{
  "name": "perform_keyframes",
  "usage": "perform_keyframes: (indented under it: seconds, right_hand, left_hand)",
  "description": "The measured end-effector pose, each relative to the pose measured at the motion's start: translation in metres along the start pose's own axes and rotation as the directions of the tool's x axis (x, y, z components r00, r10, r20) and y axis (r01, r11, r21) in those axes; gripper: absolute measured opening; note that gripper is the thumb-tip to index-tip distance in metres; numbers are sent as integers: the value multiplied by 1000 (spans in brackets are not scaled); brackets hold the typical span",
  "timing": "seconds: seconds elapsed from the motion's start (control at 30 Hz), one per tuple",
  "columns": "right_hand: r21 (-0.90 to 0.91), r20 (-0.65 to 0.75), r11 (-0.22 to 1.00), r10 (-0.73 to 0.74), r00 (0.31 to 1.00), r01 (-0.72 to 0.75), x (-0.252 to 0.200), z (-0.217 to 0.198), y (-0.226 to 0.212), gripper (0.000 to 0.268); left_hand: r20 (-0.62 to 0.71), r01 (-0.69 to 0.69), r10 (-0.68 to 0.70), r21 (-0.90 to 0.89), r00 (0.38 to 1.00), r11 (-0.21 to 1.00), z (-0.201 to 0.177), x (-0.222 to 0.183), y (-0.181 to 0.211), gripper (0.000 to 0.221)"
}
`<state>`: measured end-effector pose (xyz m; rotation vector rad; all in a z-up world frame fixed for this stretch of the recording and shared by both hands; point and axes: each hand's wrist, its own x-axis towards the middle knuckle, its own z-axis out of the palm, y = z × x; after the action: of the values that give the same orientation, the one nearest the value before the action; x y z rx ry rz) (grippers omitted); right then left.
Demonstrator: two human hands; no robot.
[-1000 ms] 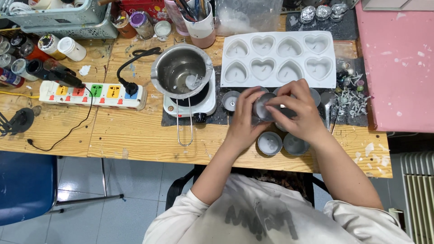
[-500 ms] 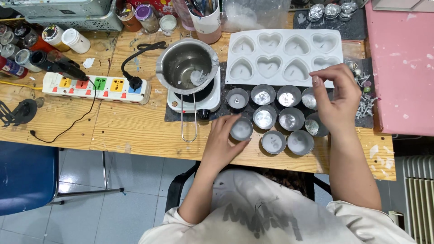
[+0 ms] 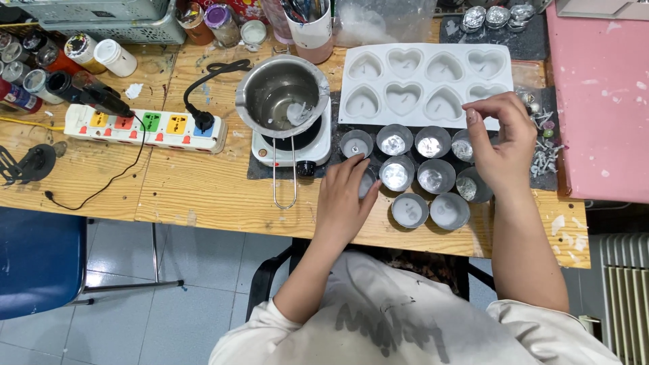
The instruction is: Scraping and cleaning residue from small metal candle tins using a spoon.
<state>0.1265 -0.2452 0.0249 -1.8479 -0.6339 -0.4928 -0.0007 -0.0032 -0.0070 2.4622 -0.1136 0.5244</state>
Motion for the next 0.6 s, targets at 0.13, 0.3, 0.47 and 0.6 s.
perform_keyframes:
  seconds: [0.13, 0.3, 0.47, 0.6]
  right_hand:
    - [-4, -2, 1000, -12, 1000, 12, 1, -1, -1, 0]
    - [-20, 1, 1000, 11, 1000, -11, 3, -2, -7, 1]
    - [-24, -15, 1000, 5, 1000, -6, 2, -4, -8, 3]
    - [86, 115, 989, 107, 988, -118, 0, 0, -11, 14]
  left_hand:
    - [75, -1, -6, 93, 997, 996, 2, 17, 2, 35]
    - [122, 29, -51, 176, 991, 984, 15, 24, -5, 33]
    - [8, -29, 29, 114, 1000, 993, 8, 26, 7, 30]
    - [5, -304, 304, 11, 953, 953, 2, 37, 24, 37]
